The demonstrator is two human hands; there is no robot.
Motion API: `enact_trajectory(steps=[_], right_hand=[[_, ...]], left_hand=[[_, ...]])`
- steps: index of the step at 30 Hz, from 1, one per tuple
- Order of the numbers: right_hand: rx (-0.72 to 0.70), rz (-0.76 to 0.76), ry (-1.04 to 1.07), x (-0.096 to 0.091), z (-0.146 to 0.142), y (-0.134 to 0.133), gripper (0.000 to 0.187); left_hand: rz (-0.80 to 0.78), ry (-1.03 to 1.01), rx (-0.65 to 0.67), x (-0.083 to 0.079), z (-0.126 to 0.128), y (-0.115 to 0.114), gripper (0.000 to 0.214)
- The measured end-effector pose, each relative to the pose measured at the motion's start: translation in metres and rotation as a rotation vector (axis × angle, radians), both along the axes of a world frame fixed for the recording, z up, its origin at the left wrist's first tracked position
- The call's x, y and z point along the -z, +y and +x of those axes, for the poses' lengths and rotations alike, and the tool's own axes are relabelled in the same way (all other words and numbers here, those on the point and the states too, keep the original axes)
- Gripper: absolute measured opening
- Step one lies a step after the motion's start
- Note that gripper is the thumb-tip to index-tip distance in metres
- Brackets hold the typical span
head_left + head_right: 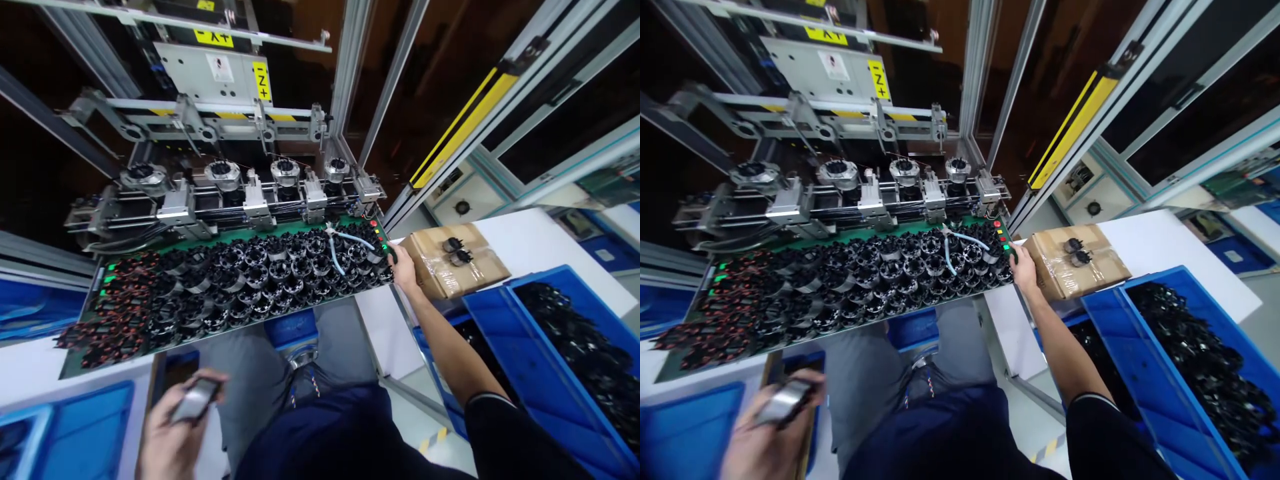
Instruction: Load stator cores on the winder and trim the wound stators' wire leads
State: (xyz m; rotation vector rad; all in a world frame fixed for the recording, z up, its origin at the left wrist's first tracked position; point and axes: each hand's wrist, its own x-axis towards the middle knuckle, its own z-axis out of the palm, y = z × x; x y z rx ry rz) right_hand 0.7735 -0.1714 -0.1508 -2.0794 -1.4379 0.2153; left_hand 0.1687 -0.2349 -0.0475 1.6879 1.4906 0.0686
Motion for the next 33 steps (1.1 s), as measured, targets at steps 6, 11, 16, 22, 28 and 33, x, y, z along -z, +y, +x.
enact_trajectory(steps=[6,11,16,22,28,33], right_hand=[[-0.008,-0.067,-0.021,-0.012,-0.004,0.003,0.048],[-0.067,-0.049,-0.046,-0.057,-0.005,0.009,0.042],[-0.096,0.100,-0.090,-0.127,-0.043,0.022,0.052],[-0.460,-0.009,-0.145,-0.178,-0.121,0.079,0.026],[-0.494,-0.216,-0.173,-0.184,-0.140,0.112,0.009],[-0.472,-0.254,-0.088,-0.196,-0.122,0.100,0.012]], left_hand=[[-0.181,-0.674,-0.387,0.035,0.072,-0.029,0.034],[0.063,-0.726,-0.196,0.038,0.034,-0.033,0.054],[0.081,-0.695,-0.169,0.055,0.009,-0.042,0.048],[0.005,-0.861,-0.364,0.040,0.037,-0.074,0.050],[0.141,-0.787,-0.326,0.025,0.033,-0.082,0.039],[0.318,-0.749,-0.390,0.012,0.024,-0.066,0.038]])
